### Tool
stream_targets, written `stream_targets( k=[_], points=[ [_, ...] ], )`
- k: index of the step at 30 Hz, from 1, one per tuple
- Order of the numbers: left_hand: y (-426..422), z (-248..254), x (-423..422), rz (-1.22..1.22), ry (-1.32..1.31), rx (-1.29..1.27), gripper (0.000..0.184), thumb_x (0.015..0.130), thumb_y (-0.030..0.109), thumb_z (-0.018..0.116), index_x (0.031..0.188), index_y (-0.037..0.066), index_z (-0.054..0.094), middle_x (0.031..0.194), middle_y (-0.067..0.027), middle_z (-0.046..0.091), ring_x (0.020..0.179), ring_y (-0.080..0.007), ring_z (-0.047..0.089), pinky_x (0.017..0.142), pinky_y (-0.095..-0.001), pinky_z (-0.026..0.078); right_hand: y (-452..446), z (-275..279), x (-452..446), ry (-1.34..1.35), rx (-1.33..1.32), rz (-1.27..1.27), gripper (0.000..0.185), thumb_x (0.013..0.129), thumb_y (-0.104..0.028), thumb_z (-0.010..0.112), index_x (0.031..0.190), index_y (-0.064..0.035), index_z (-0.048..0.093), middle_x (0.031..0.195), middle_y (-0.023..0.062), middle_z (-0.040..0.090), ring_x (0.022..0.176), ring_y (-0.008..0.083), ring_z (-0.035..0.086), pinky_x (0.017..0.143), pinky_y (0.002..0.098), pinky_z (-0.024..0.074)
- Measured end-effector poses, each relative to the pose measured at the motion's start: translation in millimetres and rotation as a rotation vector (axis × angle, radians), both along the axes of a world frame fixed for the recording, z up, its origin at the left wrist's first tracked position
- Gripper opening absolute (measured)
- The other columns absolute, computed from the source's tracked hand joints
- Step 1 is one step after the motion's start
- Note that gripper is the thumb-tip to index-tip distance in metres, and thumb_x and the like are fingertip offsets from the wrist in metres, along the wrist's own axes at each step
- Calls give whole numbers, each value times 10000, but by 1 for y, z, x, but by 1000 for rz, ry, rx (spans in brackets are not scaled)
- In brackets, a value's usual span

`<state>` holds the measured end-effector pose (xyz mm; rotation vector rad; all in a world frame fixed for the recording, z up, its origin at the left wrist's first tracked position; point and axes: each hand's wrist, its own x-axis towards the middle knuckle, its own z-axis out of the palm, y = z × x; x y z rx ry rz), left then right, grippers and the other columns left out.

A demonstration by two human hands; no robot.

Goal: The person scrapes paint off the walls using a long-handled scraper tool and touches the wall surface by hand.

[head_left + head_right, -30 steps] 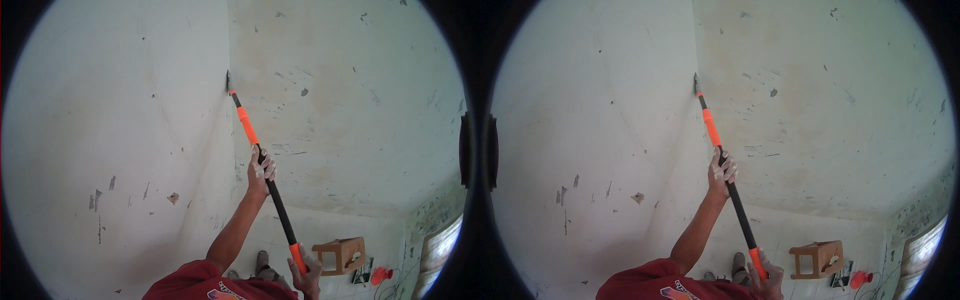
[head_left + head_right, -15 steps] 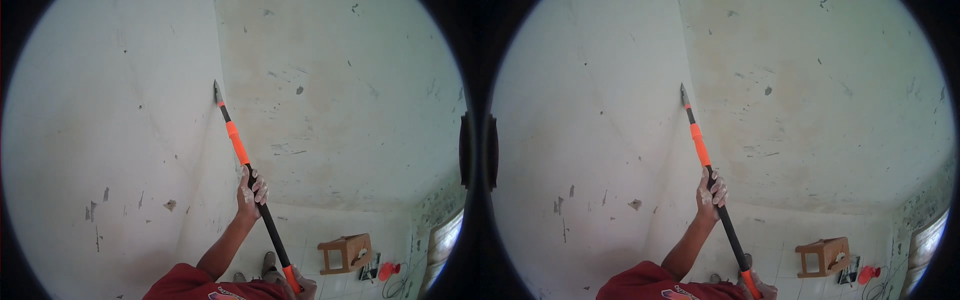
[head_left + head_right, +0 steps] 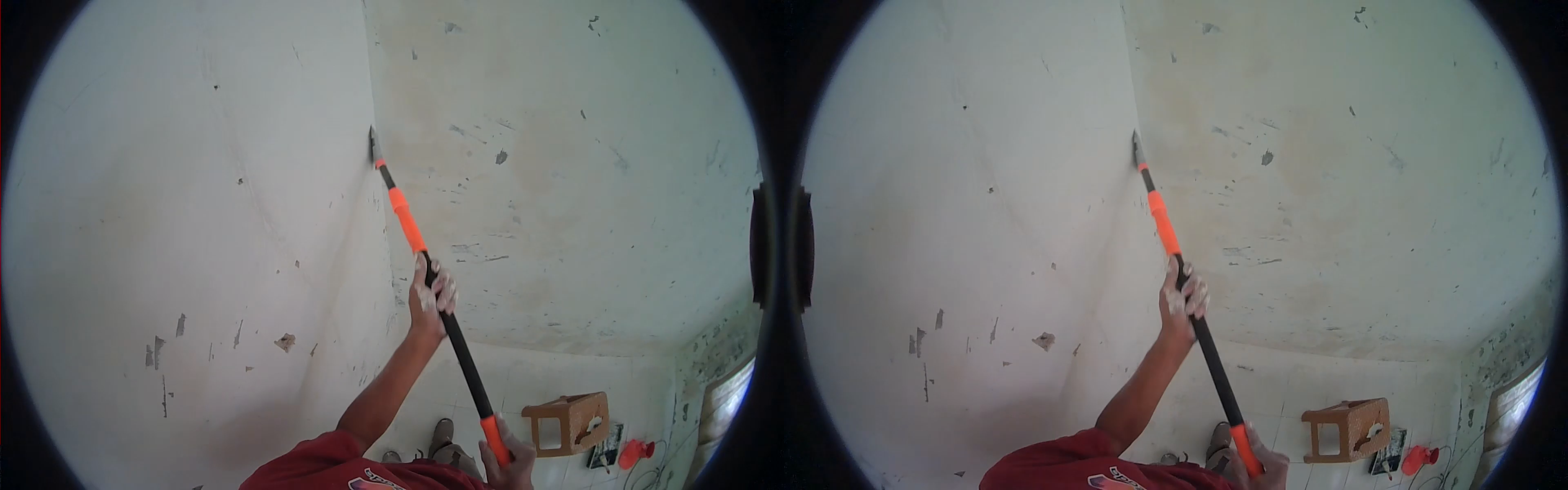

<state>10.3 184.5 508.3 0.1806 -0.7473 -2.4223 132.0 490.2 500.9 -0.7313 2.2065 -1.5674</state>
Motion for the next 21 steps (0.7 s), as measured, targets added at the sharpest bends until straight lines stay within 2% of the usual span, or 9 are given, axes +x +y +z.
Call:
stream_targets(
  k=[3,4,7,11,13,16,19,20,21],
  points=[
    [-17,0,-14,-32,49,-4,428,1061,569,501,921,166,469,635,63,346,409,-65,323,372,-236,292,-13,16,-5,-27,33,-8,509,962,-137,724,1439,-8,600,1170,246,745,931,203,747,778,328,560],
    [-17,2,-13,-36,67,44,386,1094,486,481,919,142,476,623,59,355,397,-58,341,344,-224,295,-16,21,-5,-27,23,-9,509,962,-137,724,1439,-8,600,1170,246,745,931,203,747,778,328,560],
    [-17,4,-8,-10,12,31,389,1089,490,491,915,143,477,633,60,357,400,-53,339,347,-220,291,-18,35,3,-175,159,15,520,975,-183,718,1456,-32,591,1132,232,755,906,211,741,759,336,555],
    [-5,23,-1,25,-27,40,393,1077,504,513,923,144,478,642,60,360,429,-57,340,381,-221,312,-1,25,14,-158,87,-45,518,984,-204,714,1455,-28,590,1122,231,749,902,213,717,790,357,553],
    [17,44,14,21,-13,45,390,1077,504,514,928,146,477,646,57,366,442,-66,343,401,-230,328,27,15,13,179,99,-16,515,980,-199,719,1450,-29,596,1116,225,741,909,222,697,829,364,549],
    [51,75,40,29,23,69,405,1077,539,490,951,154,486,645,52,389,430,-82,357,401,-248,334,58,42,34,343,37,-99,509,969,-193,729,1432,-20,608,1052,230,737,846,235,683,803,362,541],
    [62,99,64,18,16,-10,417,1079,566,456,959,167,489,645,48,416,410,-85,384,394,-255,328,62,61,59,308,34,-143,517,955,-200,742,1415,-1,616,991,240,728,786,232,660,757,374,523],
    [60,104,67,16,5,-9,408,1087,563,431,959,180,491,615,41,427,370,-96,404,365,-266,339,60,64,69,267,105,-166,518,936,-211,760,1388,9,636,823,209,682,688,219,592,669,380,475],
    [57,104,69,8,3,-12,408,1087,563,431,959,180,491,615,41,427,370,-96,404,365,-266,339,60,62,74,264,104,-174,518,936,-211,760,1388,9,636,823,209,682,688,219,592,669,380,475]
  ],
)
